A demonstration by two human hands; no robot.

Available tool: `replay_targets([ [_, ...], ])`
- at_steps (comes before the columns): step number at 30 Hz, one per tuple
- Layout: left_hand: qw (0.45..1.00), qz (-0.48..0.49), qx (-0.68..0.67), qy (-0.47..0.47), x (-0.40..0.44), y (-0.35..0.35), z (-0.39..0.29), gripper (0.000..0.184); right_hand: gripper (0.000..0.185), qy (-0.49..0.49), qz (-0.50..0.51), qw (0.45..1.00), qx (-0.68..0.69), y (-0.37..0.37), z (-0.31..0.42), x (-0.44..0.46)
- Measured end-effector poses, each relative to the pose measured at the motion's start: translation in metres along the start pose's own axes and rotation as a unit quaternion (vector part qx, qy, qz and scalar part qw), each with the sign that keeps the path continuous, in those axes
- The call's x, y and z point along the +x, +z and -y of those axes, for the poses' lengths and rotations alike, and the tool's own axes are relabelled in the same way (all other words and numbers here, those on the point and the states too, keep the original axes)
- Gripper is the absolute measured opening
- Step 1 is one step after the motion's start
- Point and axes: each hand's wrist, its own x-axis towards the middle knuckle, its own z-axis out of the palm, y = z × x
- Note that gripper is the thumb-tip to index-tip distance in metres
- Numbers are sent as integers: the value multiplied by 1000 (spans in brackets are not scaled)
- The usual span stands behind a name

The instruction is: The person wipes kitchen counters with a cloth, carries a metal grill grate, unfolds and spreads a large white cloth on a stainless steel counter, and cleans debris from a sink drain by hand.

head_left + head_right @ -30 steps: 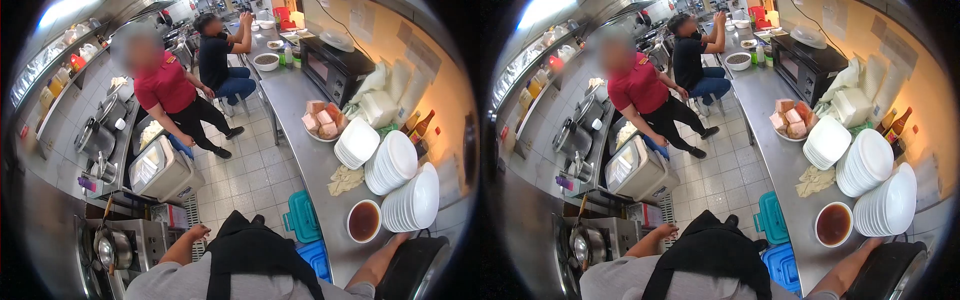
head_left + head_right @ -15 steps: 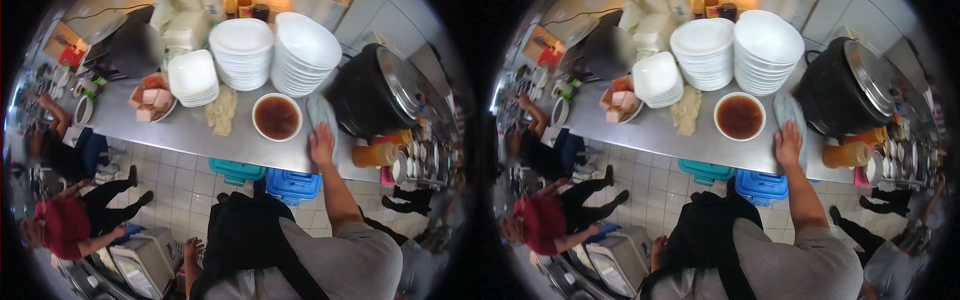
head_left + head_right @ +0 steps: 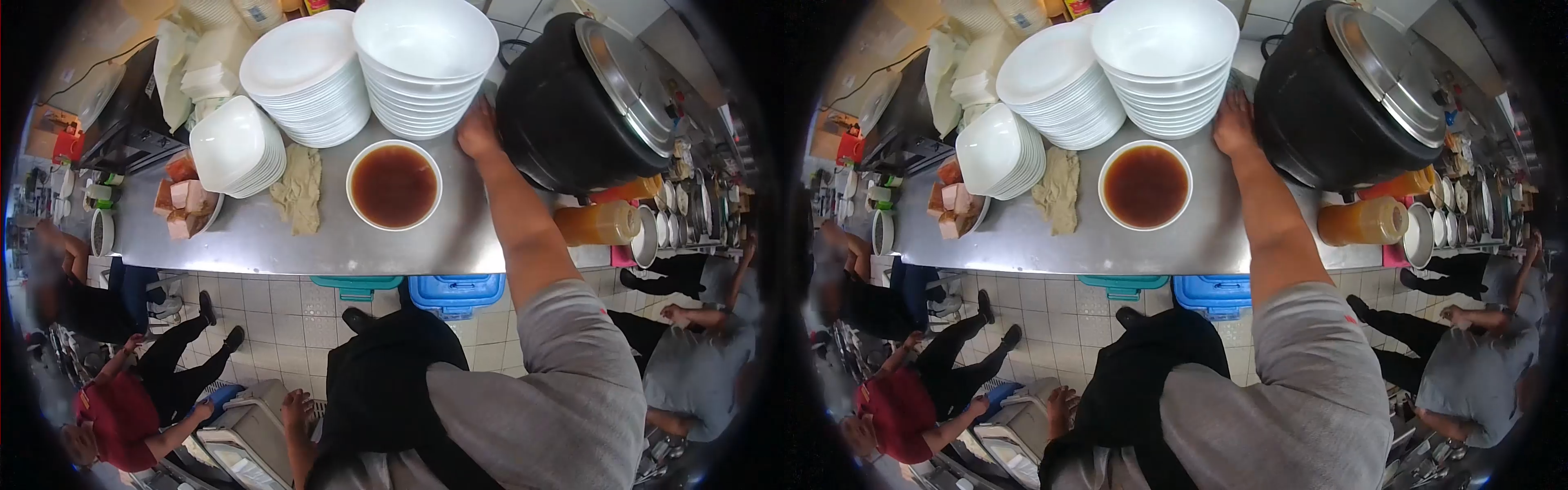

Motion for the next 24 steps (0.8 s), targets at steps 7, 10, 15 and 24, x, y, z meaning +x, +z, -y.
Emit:
replay_targets([
  [7, 996, 78, 29, 38, 13, 15, 6, 30, 50, -42, -40, 995, 82, -8, -2, -77],
  [10, 983, 111, 119, 81, 24, 6, 9, 32, 43, -38, -82, 992, 87, -40, 23, -160],
  [15, 968, 138, 187, 100, 82, -24, 31, 40, 36, 7, -77, 986, 150, -82, 75, -252],
  [24, 921, 268, 81, 272, 20, 40, -136, 47, 26, 243, 155, 577, 764, -135, 261, -281],
])
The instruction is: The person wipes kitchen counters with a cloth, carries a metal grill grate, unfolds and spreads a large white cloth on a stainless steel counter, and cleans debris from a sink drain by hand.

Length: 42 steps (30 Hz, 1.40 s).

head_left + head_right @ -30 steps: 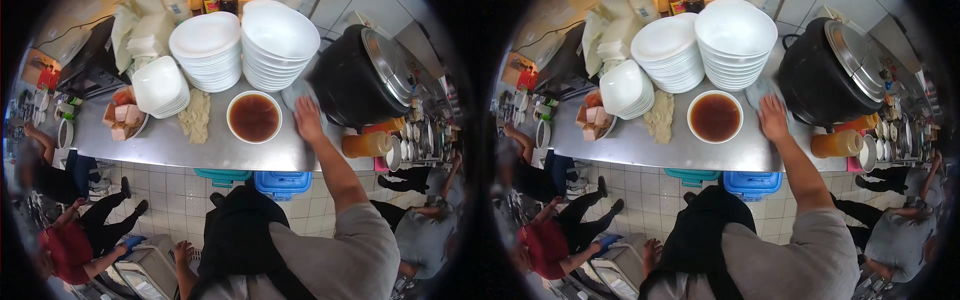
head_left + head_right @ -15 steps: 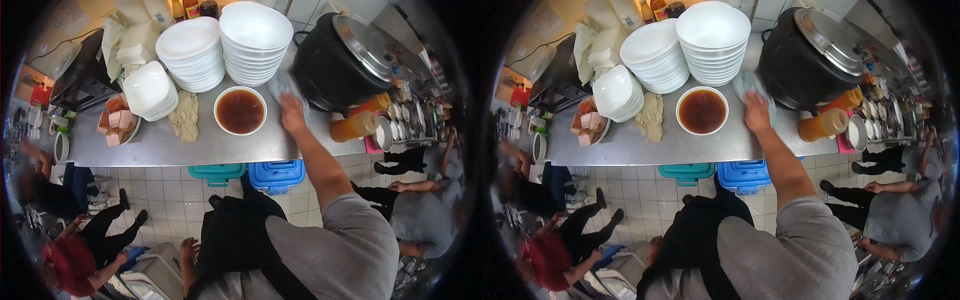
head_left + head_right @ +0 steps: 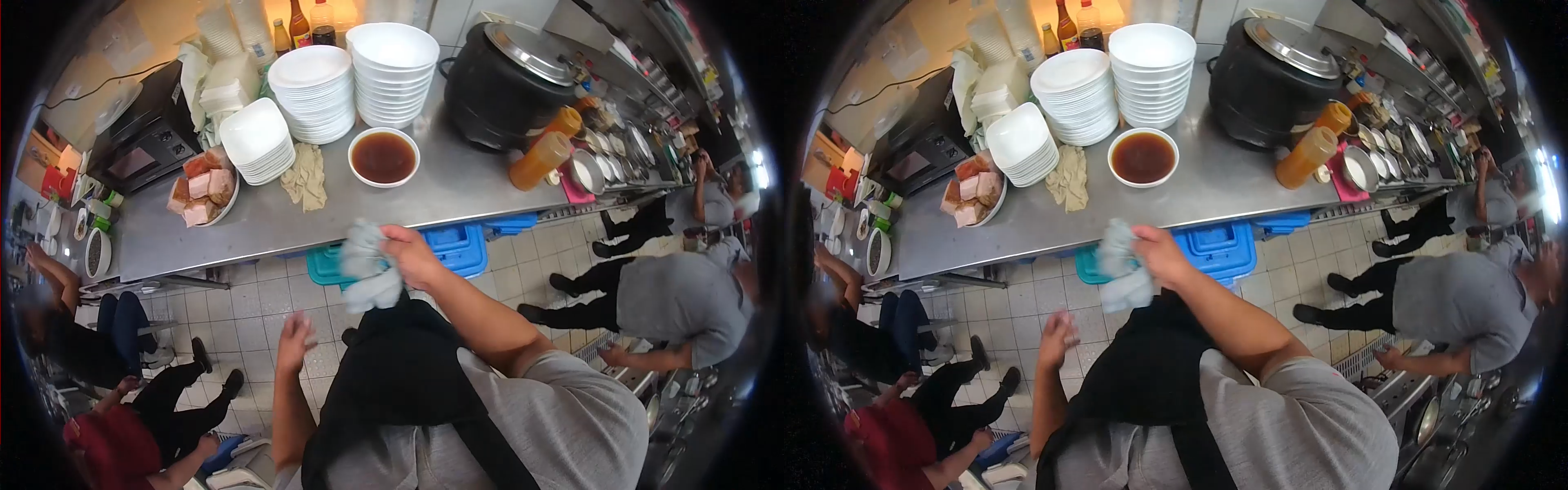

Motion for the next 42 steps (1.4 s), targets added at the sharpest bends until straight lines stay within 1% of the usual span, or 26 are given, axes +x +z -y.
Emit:
replay_targets([
  [2, 990, 73, -111, 57, -19, 33, -71, 58, 26, -4, 31, 999, 44, 31, 16, -13],
  [3, 989, 77, -107, 59, -19, 40, -79, 58, 26, 11, 75, 994, 73, 41, 26, -18],
  [4, 977, 117, -137, 116, -18, 45, -85, 57, 26, 24, 120, 987, 100, 47, 36, -22],
  [5, 959, 156, -166, 171, -19, 50, -91, 56, 26, 18, 114, 987, 109, 47, 46, -27],
  [6, 958, 158, -164, 175, -26, 51, -97, 56, 26, 14, 114, 987, 108, 38, 53, -28],
  [7, 964, 152, -118, 187, -39, 50, -104, 52, 26, -39, 106, 990, 82, 25, 63, -30],
  [10, 975, 105, -26, 196, -45, 36, -77, 46, 26, -160, 25, 987, -25, -25, 104, -41],
  [12, 997, -16, -7, 76, -40, 21, -34, 47, 25, -218, -35, 971, -95, -65, 130, -46],
  [14, 994, -108, -10, 23, -49, 20, -2, 49, 26, -267, -127, 928, -228, -116, 140, -33],
  [15, 993, -114, -10, 24, -54, 24, 5, 49, 26, -267, -122, 929, -225, -140, 143, -22],
  [17, 985, -165, -46, -35, -59, 39, 12, 51, 31, -218, -216, 867, -393, -188, 143, 6],
  [18, 984, -170, -47, -34, -56, 50, 11, 51, 31, -219, -211, 869, -391, -214, 135, 26],
  [20, 988, -142, -62, -8, -50, 77, 4, 49, 44, -221, -244, 652, -683, -259, 116, 64],
  [21, 992, -118, -48, -1, -48, 95, -13, 47, 47, -110, -244, 670, -693, -265, 111, 72],
  [22, 991, -123, -49, 0, -41, 111, -23, 47, 47, -114, -240, 672, -692, -269, 101, 81],
  [24, 997, -58, -3, 49, -30, 140, -43, 44, 48, -173, -267, 599, -735, -269, 76, 96],
  [26, 998, -21, -13, 56, -18, 168, -62, 45, 42, -299, -229, 604, -702, -256, 51, 104],
  [28, 997, 18, -27, 69, -5, 198, -79, 46, 38, -358, -111, 678, -632, -222, 36, 102],
  [30, 992, 51, -99, 66, 7, 222, -94, 54, 41, -362, -4, 765, -533, -181, 13, 100],
  [31, 991, 55, -96, 71, 14, 229, -104, 54, 36, -317, 9, 831, -457, -151, 14, 84],
  [33, 966, 79, -229, 86, 21, 237, -120, 46, 34, -175, 84, 936, -294, -106, 11, 67],
  [34, 946, 90, -297, 90, 24, 238, -126, 41, 34, -175, 82, 936, -296, -95, 27, 54],
  [36, 939, 78, -308, 128, 33, 230, -141, 35, 33, -160, 205, 890, -374, -70, 59, 29],
  [38, 936, 31, -265, 228, 24, 221, -164, 30, 33, -188, 194, 894, -357, -73, 64, 25],
  [40, 928, 27, -303, 215, 8, 213, -185, 25, 27, -178, 172, 945, -215, -86, 72, 23],
  [42, 933, 54, -235, 268, 5, 200, -186, 17, 25, -116, 165, 971, -131, -102, 103, 4],
])
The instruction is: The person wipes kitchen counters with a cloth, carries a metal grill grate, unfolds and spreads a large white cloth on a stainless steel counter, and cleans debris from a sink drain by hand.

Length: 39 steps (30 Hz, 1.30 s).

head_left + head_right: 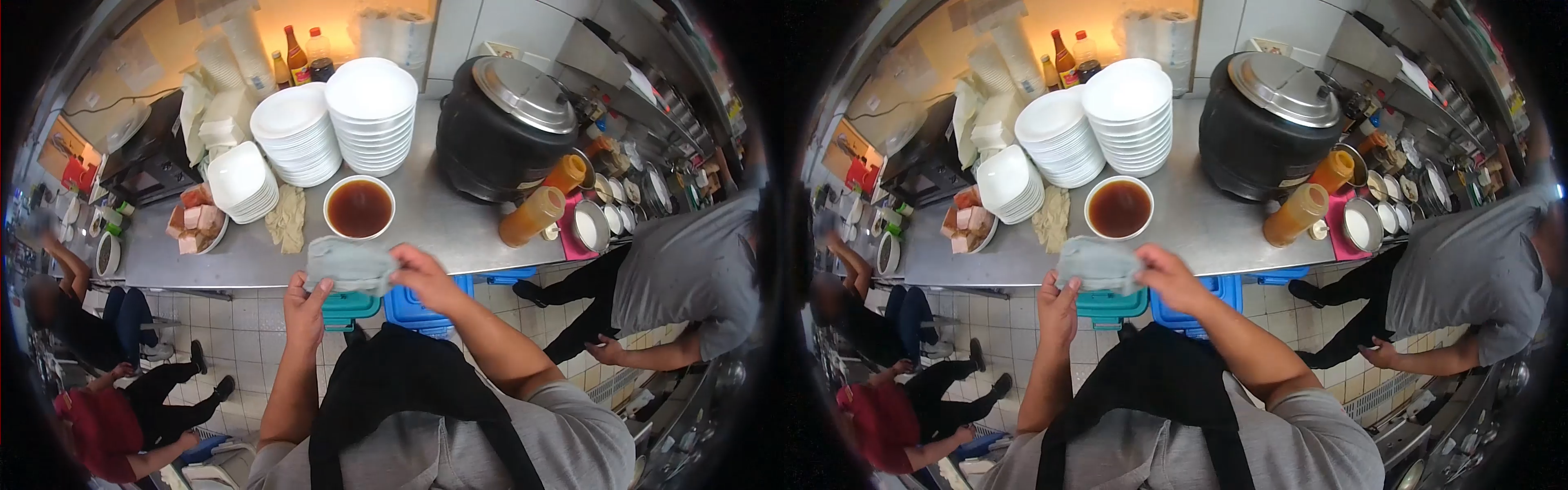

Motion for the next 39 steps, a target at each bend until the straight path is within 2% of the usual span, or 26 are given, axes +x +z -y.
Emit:
replay_targets([
  [4, 998, 31, 38, 31, -4, -9, -8, 18, 22, -43, -110, 987, 112, -26, 37, -35],
  [6, 985, 110, 118, 69, -1, -22, 2, 19, 23, -55, -175, 974, 130, -27, 59, -47],
  [7, 985, 103, 117, 70, -2, -26, 5, 19, 23, -51, -168, 976, 130, -28, 68, -52],
  [9, 971, 139, 196, -12, -3, -26, 11, 26, 23, -35, -154, 982, 106, -31, 86, -61],
  [13, 948, 167, 271, -7, -6, -12, 26, 39, 23, -71, -132, 988, 33, -9, 138, -72],
  [16, 929, 180, 323, -21, -11, -7, 29, 40, 25, -67, -111, 992, -2, -3, 168, -86],
  [18, 936, 189, 297, -25, -14, -22, 43, 42, 26, -83, -114, 990, -23, -11, 178, -95],
  [20, 958, 135, 227, -112, -20, -36, 51, 39, 26, -75, -122, 986, -83, -23, 191, -94],
  [22, 958, 108, 246, -103, -26, -67, 77, 37, 26, -65, -140, 984, -85, -48, 193, -70],
  [24, 956, 86, 266, -92, -36, -93, 98, 35, 21, -110, -149, 974, -128, -68, 203, -37],
  [25, 942, 65, 312, -102, -43, -104, 106, 35, 20, -119, -169, 973, -107, -77, 210, -20],
  [27, 925, 49, 361, -110, -56, -115, 113, 34, 20, -190, -191, 952, -146, -92, 232, 9],
  [29, 913, 16, 382, -146, -69, -121, 116, 35, 20, -253, -168, 948, -93, -100, 260, 25],
  [32, 922, -23, 348, -171, -80, -120, 115, 37, 26, -344, -158, 919, -108, -99, 283, 24],
  [35, 926, -38, 335, -169, -88, -106, 105, 35, 22, -321, -216, 915, -114, -110, 244, 24],
  [37, 929, -43, 328, -167, -90, -105, 106, 35, 22, -250, -267, 912, -187, -115, 187, 22],
  [38, 931, -45, 321, -167, -92, -105, 107, 34, 22, -238, -252, 894, -285, -141, 138, 23],
  [39, 931, -45, 321, -166, -94, -106, 107, 34, 22, -195, -265, 886, -327, -147, 93, 17],
])
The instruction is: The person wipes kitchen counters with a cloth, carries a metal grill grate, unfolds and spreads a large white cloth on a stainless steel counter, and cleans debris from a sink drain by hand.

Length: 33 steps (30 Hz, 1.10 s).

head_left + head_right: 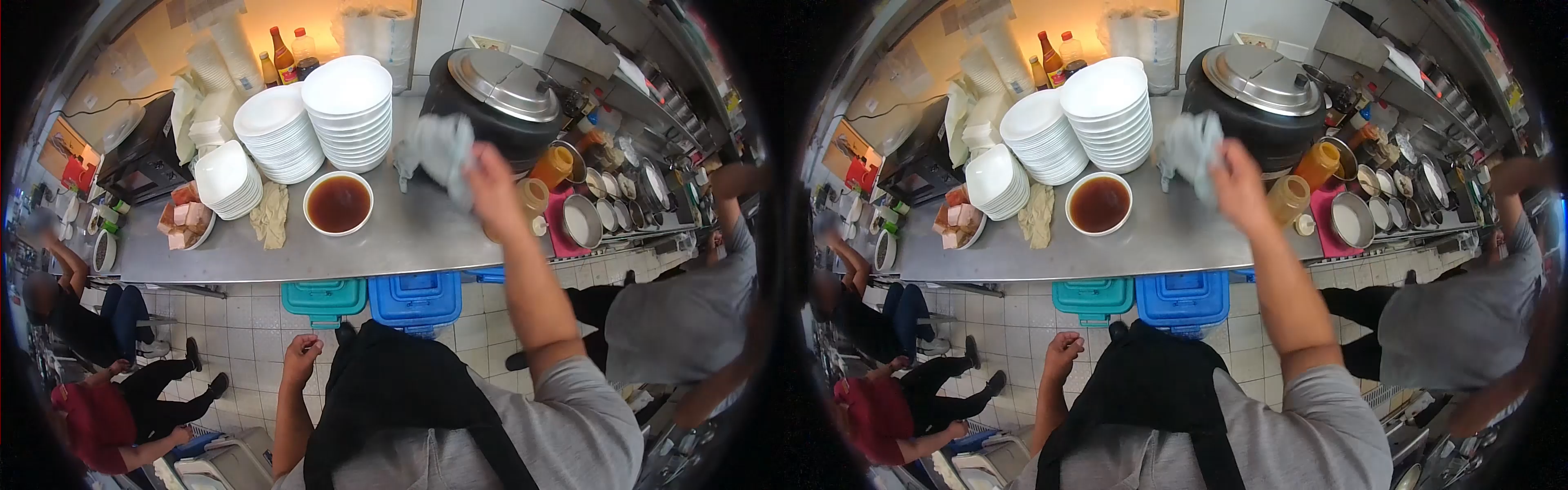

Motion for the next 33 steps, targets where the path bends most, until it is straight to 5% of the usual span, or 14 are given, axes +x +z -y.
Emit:
replay_targets([
  [4, 1000, -9, 19, 7, -4, -4, -8, 31, 29, 167, 138, 933, -289, 9, -111, -115],
  [8, 996, -33, 63, 58, 15, -17, -7, 26, 39, 170, 131, 869, -445, 6, -57, -133],
  [11, 973, -99, 163, 127, 47, -16, -58, 25, 42, 39, 150, 947, -280, 28, -55, -109],
  [13, 922, -168, 243, 249, 88, -20, -76, 25, 42, 17, 178, 958, -222, 63, -66, -79],
  [17, 889, -222, 291, 274, 144, -6, -110, 29, 50, 38, 226, 949, -215, 135, -121, -14],
  [19, 823, -285, 375, 318, 170, 2, -100, 30, 53, 55, 234, 938, -249, 158, -147, 15],
  [23, 806, -324, 396, 299, 172, 12, -105, 31, 59, 97, 196, 919, -327, 191, -200, 77],
  [28, 810, -311, 410, 281, 175, 9, -107, 28, 70, 77, 95, 962, -245, 213, -317, 170],
  [33, 810, -305, 412, 284, 177, 6, -109, 28, 59, 84, -23, 981, -173, 211, -317, 156],
])
